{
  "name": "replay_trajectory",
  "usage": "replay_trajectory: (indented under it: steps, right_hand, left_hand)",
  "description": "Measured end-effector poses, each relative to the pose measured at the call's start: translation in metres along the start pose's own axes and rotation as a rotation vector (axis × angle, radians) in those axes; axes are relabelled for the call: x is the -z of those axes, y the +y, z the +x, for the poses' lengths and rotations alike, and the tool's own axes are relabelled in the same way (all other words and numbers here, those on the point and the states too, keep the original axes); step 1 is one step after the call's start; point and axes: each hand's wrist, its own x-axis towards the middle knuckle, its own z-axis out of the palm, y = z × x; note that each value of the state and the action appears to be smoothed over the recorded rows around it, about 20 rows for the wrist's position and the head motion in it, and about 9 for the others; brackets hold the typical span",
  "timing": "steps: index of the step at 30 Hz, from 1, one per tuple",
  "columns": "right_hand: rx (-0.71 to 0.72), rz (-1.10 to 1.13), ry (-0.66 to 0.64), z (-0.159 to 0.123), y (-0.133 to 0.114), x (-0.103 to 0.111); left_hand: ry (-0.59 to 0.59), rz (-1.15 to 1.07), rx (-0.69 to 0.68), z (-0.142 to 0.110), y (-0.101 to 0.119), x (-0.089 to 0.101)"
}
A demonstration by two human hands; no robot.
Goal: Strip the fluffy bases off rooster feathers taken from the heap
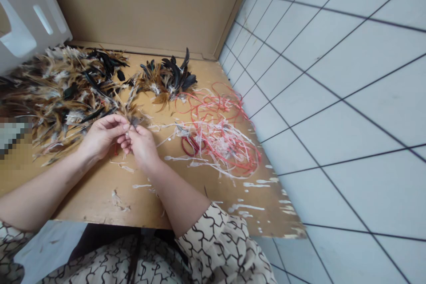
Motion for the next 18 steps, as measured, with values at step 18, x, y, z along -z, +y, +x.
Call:
replay_trajectory:
  steps: [18]
  right_hand:
    - [0.094,0.095,0.235,0.005,-0.020,0.010]
  left_hand:
    - [0.217,0.690,-0.297,0.031,0.003,0.036]
